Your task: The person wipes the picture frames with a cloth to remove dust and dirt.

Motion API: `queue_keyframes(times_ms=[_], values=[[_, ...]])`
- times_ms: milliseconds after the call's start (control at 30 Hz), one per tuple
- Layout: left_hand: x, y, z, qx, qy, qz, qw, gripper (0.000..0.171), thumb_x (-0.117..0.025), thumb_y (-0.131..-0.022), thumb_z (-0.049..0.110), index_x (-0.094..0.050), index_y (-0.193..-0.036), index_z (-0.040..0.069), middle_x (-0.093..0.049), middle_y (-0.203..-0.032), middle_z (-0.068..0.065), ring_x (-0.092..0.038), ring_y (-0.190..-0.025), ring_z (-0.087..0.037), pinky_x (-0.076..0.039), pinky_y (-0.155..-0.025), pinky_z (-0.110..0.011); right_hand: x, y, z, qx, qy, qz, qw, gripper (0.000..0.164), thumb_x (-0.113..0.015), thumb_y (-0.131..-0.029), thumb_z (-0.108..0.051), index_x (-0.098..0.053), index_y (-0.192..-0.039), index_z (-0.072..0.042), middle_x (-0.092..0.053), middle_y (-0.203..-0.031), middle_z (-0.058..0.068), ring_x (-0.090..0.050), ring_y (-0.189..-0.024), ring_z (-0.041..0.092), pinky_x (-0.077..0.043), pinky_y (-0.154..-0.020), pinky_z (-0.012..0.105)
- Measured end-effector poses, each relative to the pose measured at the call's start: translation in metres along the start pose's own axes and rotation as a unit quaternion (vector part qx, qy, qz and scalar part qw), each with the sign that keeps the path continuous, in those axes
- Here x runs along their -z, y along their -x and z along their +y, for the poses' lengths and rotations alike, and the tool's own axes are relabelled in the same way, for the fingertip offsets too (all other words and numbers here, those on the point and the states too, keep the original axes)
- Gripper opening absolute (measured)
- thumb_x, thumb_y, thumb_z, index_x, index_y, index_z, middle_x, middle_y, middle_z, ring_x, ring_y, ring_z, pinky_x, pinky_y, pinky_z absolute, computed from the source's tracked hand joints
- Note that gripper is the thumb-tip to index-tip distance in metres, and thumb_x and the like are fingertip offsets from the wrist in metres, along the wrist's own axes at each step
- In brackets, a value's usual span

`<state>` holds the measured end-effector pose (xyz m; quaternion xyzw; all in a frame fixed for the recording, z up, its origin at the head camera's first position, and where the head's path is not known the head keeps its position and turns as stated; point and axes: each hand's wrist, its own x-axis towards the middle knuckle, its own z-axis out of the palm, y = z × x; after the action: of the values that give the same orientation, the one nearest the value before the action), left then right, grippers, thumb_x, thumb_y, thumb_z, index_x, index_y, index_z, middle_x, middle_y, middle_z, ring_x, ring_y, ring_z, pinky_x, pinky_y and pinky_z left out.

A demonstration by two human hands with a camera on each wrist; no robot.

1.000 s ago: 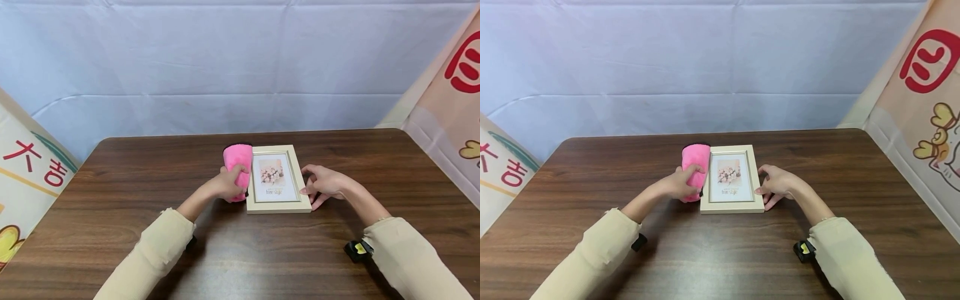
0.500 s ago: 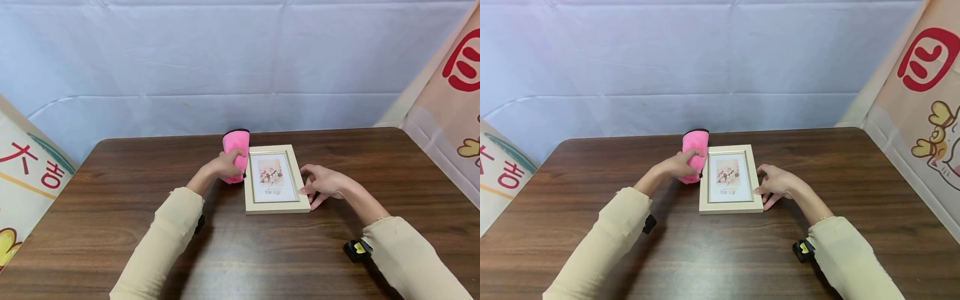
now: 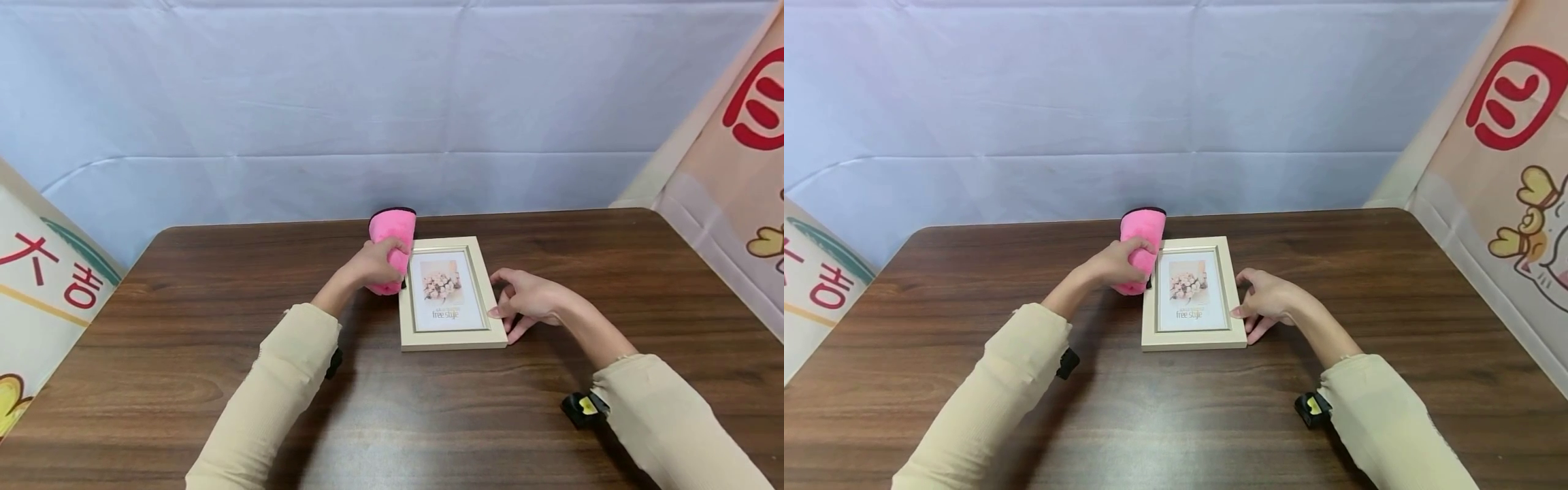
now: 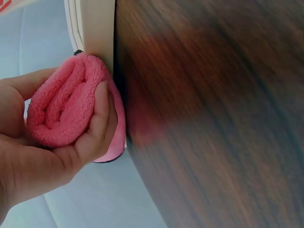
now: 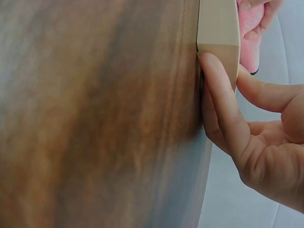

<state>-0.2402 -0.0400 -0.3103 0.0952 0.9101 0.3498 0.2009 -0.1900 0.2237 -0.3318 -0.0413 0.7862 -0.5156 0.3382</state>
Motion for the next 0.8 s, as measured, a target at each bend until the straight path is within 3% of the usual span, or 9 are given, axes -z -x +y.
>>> queue_keyframes(times_ms=[200, 533, 800], values=[[-0.003, 0.002, 0.011, -0.001, -0.041, 0.04, 0.9984, 0.041, -0.062, -0.073, 0.0, -0.055, -0.11, 0.014, -0.039, -0.116, -0.016, -0.037, -0.104, -0.027, -0.047, -0.059, -0.025, 0.0, 0.0, 0.0, -0.001, 0.002, 0.002, 1.0, 0.059, -0.056, -0.087, 0.004, -0.018, -0.131, 0.006, -0.05, -0.08, 0.018, -0.057, -0.063, 0.024, -0.056, -0.06, 0.044], [-0.009, 0.003, 0.03, 0.019, -0.017, 0.046, 0.9986, 0.042, -0.06, -0.073, -0.004, -0.055, -0.11, 0.015, -0.035, -0.125, -0.019, -0.043, -0.097, -0.033, -0.049, -0.05, -0.021, 0.0, 0.001, -0.001, -0.001, 0.003, 0.001, 1.0, 0.06, -0.056, -0.087, 0.003, -0.017, -0.132, 0.006, -0.05, -0.08, 0.018, -0.057, -0.064, 0.024, -0.056, -0.061, 0.044], [-0.014, 0.006, 0.057, -0.04, -0.092, 0.045, 0.9939, 0.035, -0.062, -0.076, 0.004, -0.055, -0.108, 0.017, -0.049, -0.114, -0.006, -0.033, -0.111, -0.027, -0.045, -0.072, -0.028, 0.0, 0.0, 0.0, -0.002, 0.001, 0.002, 1.0, 0.058, -0.055, -0.086, 0.004, -0.018, -0.131, 0.006, -0.05, -0.079, 0.018, -0.057, -0.063, 0.024, -0.056, -0.061, 0.044]])
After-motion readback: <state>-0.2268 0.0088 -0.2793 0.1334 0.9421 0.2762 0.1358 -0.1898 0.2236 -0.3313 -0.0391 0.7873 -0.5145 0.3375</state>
